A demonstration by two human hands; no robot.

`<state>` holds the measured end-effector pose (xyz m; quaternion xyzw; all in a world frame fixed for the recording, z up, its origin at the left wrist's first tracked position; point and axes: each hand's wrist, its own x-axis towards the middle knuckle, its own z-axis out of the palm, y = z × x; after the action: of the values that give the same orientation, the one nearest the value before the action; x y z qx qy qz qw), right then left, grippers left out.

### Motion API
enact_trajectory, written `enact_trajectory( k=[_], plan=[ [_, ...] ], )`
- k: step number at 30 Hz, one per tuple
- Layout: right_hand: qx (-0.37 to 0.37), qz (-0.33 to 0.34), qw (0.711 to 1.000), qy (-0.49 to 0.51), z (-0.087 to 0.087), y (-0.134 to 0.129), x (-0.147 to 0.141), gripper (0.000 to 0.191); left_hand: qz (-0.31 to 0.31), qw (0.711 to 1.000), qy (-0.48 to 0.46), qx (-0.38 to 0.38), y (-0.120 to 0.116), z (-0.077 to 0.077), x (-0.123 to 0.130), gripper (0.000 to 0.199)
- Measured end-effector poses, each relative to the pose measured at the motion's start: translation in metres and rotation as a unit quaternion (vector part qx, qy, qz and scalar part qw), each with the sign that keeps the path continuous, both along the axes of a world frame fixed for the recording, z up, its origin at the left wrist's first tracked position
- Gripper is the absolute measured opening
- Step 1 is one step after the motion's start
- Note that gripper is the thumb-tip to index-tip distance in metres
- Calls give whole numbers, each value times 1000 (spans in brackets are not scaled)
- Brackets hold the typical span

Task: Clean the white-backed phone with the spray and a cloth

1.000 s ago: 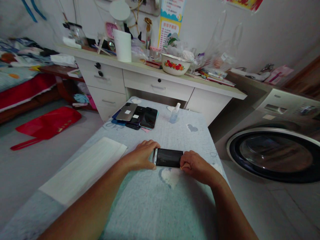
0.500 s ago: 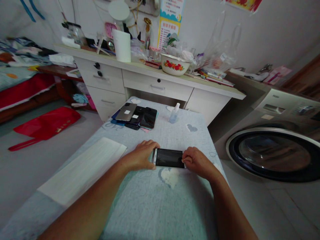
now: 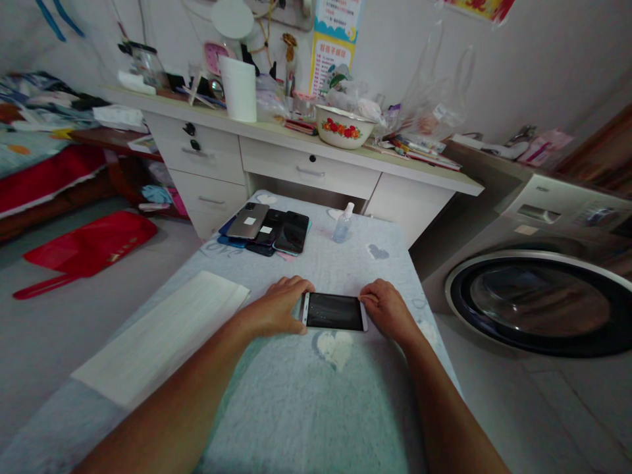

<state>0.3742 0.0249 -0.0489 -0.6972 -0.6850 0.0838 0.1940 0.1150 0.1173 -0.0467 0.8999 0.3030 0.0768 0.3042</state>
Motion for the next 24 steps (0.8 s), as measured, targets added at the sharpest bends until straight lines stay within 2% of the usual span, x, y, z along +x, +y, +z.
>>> enact_trajectory(
  k=[4,11,15,20,24],
  plan=[
    [-29,22,999,22,5,-5,4,13,-2,1000,3,0,0,-2,0,58],
    [-112,63,989,79,25,-17,2,12,-1,1000,7,4,1,-3,0,58],
    [-75,58,993,67,18,-15,2,12,3,1000,17,5,0,0,0,58],
    [-9,9,1000,6,2,-5,-3,13,0,1000,15,5,-1,2,0,58],
    [8,-13,1000,-16,-1,-1,-8,16,5,1000,12,5,-1,0,1,57]
  ],
)
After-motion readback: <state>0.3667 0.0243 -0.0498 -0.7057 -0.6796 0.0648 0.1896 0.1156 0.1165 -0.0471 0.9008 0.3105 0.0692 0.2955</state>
